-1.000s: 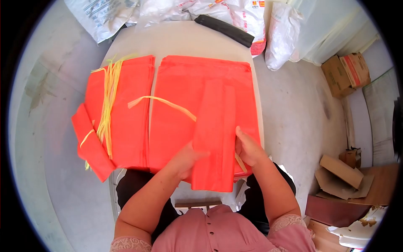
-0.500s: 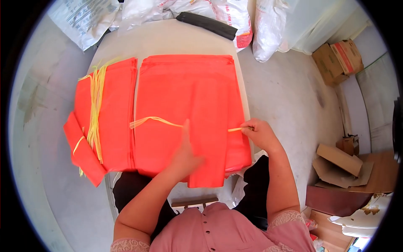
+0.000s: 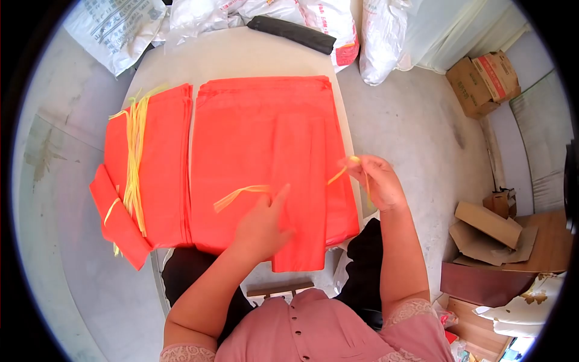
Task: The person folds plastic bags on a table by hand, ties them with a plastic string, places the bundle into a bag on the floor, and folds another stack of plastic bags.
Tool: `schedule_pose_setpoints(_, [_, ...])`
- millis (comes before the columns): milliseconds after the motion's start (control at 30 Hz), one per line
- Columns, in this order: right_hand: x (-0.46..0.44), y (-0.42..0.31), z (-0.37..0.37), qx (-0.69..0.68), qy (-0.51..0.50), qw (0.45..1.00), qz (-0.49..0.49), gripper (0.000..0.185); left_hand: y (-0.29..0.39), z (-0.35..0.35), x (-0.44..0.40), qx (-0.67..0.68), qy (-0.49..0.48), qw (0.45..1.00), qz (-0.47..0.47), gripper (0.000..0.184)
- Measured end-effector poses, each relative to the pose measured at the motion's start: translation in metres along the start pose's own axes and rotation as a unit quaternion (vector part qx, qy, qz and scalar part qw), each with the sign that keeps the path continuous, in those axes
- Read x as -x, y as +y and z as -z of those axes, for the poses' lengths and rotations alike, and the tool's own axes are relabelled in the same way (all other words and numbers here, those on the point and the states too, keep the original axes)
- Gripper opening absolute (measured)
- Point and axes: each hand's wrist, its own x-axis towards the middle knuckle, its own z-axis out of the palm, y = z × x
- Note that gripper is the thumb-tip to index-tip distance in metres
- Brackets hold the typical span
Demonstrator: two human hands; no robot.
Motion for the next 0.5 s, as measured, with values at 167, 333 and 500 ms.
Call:
schedule_pose_setpoints(167, [-0.004, 0.007, -0.045, 0.032, -0.067, 0.996, 0.042, 0.045, 0.003, 0.003, 0.0, -0.032, 0.008, 0.999, -0.012, 0.098])
schedule_pose_setpoints(333, [-0.019, 0.023, -0.08, 0.152, -0.156, 0.972, 0.087, 0.034, -0.001, 0.001, 0.002, -0.03, 0.032, 0.998, -0.034, 0.096])
schedule_pose_setpoints(500, [-0.021, 0.029, -0.098, 0.176, -0.161, 0.965, 0.106, 0.032, -0.001, 0.004, 0.002, -0.02, 0.02, 0.999, -0.031, 0.095])
